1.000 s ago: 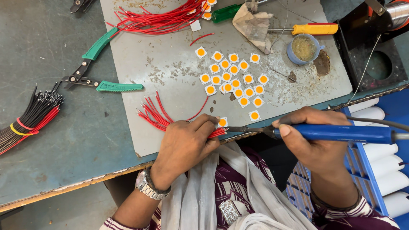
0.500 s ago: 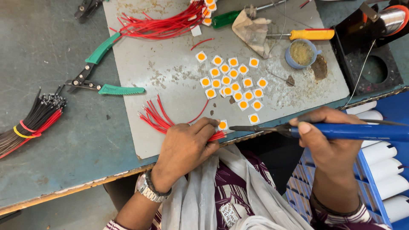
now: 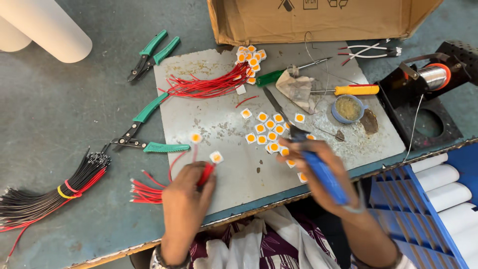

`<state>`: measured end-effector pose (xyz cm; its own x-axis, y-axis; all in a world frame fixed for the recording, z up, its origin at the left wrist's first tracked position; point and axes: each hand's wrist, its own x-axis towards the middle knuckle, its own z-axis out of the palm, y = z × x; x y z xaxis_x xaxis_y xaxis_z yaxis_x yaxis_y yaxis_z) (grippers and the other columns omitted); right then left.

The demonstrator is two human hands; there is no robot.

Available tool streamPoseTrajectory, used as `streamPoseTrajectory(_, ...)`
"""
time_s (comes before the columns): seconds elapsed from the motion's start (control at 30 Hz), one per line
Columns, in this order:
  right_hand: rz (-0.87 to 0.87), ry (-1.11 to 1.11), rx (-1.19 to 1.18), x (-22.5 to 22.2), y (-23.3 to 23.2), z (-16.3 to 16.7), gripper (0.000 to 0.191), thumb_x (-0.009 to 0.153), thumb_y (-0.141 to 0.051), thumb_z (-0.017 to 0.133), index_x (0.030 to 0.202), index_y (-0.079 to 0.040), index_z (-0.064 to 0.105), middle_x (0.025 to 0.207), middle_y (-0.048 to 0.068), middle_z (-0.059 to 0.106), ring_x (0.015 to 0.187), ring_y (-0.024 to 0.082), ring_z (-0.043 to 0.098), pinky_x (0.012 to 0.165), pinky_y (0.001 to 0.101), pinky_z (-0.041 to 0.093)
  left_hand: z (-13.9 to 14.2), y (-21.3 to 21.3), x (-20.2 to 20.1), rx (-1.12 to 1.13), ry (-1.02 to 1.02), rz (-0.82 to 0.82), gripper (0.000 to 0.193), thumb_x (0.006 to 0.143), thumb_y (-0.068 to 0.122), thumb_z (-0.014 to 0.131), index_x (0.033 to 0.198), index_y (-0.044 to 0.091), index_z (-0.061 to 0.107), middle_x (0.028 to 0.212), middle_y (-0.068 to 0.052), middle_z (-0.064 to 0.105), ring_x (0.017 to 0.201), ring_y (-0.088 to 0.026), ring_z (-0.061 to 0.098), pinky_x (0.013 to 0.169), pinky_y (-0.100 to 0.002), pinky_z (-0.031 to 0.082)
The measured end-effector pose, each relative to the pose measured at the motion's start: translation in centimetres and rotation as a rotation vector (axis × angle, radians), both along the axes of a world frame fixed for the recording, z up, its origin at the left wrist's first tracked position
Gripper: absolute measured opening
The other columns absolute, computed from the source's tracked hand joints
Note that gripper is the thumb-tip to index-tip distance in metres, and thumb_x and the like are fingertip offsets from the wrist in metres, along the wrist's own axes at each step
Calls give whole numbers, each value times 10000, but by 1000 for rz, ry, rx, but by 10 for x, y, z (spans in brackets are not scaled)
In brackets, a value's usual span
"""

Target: The person strips red wires, applies flux, and solders them to small square LED modules on a workbench. They use wire cutters, a flux container, and a soldering iron to attach each wire to the LED pads, then place the finished units aside.

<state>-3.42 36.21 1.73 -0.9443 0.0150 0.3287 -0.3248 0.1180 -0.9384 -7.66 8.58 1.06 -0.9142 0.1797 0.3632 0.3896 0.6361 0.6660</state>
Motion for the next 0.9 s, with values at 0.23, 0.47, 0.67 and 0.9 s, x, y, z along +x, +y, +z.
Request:
streamPoseTrajectory(0.23,74,151,734,-54,-38,14,537,801,56,610,1314,-45,489,1282,187,660,1197,437,617,1190,596,317,8,-9,-3,184,-81,-44,156,873,76,726,969,-38,681,1096,-150,724,716,-267,696,592,-338,537)
streamPoseTrajectory(0.47,63,214,735,-17,-37,5,453,867,61,611,1284,-65,486,1342,186,667,1239,402,660,1178,548,371,11,-8,-3,-26,377,-52,134,824,62,671,936,-3,640,1182,-231,627,958,-428,663,796,-440,537)
streamPoseTrajectory(0.67,-114,173,637,7,-31,-18,441,867,44,734,1225,-81,509,1301,165,701,1056,309,731,963,388,540,1,14,1,189,-135,-369,173,905,27,700,1072,-15,719,829,-142,694,715,-278,679,638,-367,524)
streamPoseTrajectory(0.9,-89,170,531,8,-17,-20,456,881,33,744,1239,-78,483,1297,166,707,1076,305,750,981,398,529,-1,35,-1,158,-267,-362,187,810,104,697,965,2,703,662,-137,670,540,-272,661,514,-368,507)
